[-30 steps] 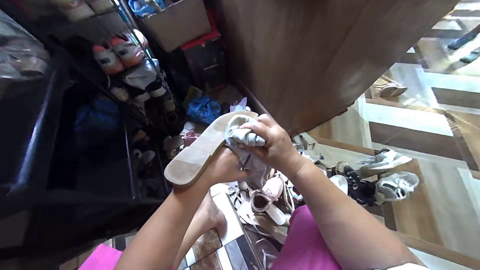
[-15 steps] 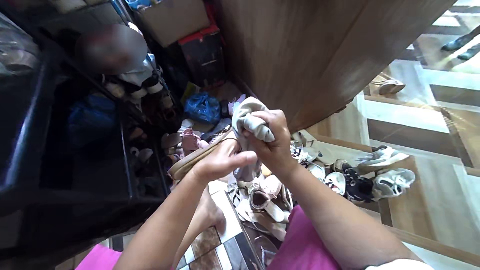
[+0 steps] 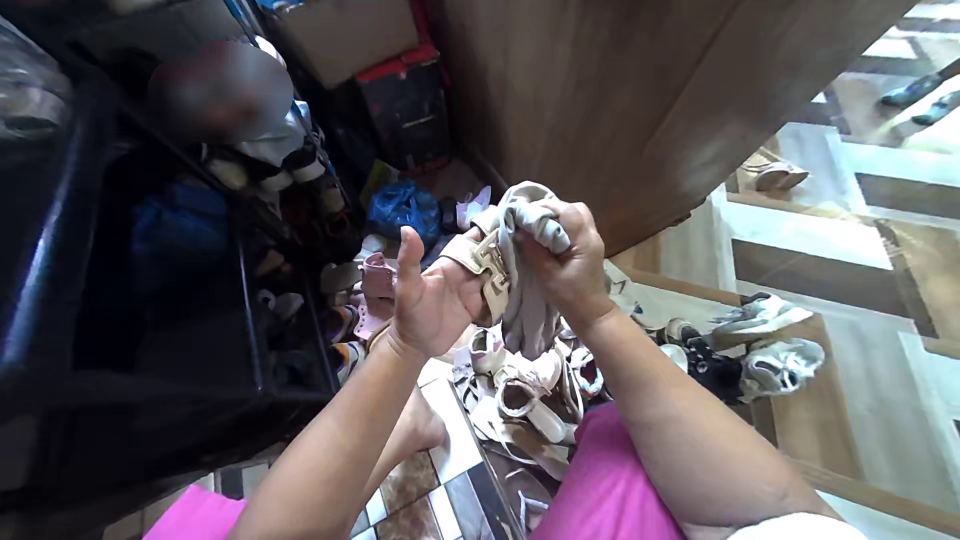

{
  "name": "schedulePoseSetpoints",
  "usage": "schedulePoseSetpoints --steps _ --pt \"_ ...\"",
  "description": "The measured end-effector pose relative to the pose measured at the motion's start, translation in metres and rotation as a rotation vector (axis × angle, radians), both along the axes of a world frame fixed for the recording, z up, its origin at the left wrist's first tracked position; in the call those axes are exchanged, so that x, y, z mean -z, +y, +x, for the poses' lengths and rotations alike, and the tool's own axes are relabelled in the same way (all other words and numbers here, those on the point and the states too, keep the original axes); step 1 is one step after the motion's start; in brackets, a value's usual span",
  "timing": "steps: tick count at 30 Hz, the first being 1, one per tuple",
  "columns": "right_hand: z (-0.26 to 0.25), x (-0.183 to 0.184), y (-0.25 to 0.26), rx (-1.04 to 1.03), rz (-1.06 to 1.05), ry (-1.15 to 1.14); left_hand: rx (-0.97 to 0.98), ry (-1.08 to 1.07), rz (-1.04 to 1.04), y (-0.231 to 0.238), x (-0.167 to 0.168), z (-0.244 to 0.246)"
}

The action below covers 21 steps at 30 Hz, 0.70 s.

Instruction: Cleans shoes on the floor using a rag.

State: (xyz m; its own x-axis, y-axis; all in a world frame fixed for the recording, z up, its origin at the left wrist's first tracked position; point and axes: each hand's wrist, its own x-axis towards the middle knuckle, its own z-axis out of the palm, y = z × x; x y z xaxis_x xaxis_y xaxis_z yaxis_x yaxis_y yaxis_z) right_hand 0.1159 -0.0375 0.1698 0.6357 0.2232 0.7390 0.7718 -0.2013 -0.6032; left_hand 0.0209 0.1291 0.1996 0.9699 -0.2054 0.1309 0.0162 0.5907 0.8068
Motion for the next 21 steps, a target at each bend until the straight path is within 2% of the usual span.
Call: schedulePoseSetpoints --steps 4,6,8,10,12,13,16,18,19,21 --pt "-0.027 -0.012 0.007 -0.017 -0.172 -0.143 -0.037 -0.035 0.088 0.0 0.002 -0.002" --pt "-0.021 -0.006 0.007 -0.079 -0.168 -0.124 -0.015 -0.043 0.159 0.002 0.006 -0.002" --pt "-0.006 0.001 0.002 -0.131 -0.034 0.039 -0.002 -0.02 0.16 0.004 0.007 0.0" --pt "0.002 -0.001 0.0 -0.159 0.226 0.288 0.013 -0.021 0.095 0.005 0.006 0.003" --pt "-0.002 -0.01 0.002 -0.153 0.396 0.396 -0.024 -0.025 0.035 0.004 0.004 0.006" --pt "-0.006 -0.01 0.003 -0.158 0.363 0.355 -0.035 -0.036 0.033 0.003 0.004 0.006" --pt "-0.019 0.004 0.01 -0.157 0.024 0.13 -0.075 -0.028 0.032 0.0 0.003 0.005" --pt "-0.013 0.015 0.013 -0.128 -0.088 0.057 -0.15 -0.007 -0.026 0.002 0.005 0.007" --pt "-0.007 0.018 0.011 -0.119 -0.096 0.082 -0.209 0.03 -0.084 0.004 0.003 0.009" --pt "0.006 0.02 0.004 -0.074 -0.016 0.274 -0.297 0.08 -0.177 0.009 -0.004 0.013"
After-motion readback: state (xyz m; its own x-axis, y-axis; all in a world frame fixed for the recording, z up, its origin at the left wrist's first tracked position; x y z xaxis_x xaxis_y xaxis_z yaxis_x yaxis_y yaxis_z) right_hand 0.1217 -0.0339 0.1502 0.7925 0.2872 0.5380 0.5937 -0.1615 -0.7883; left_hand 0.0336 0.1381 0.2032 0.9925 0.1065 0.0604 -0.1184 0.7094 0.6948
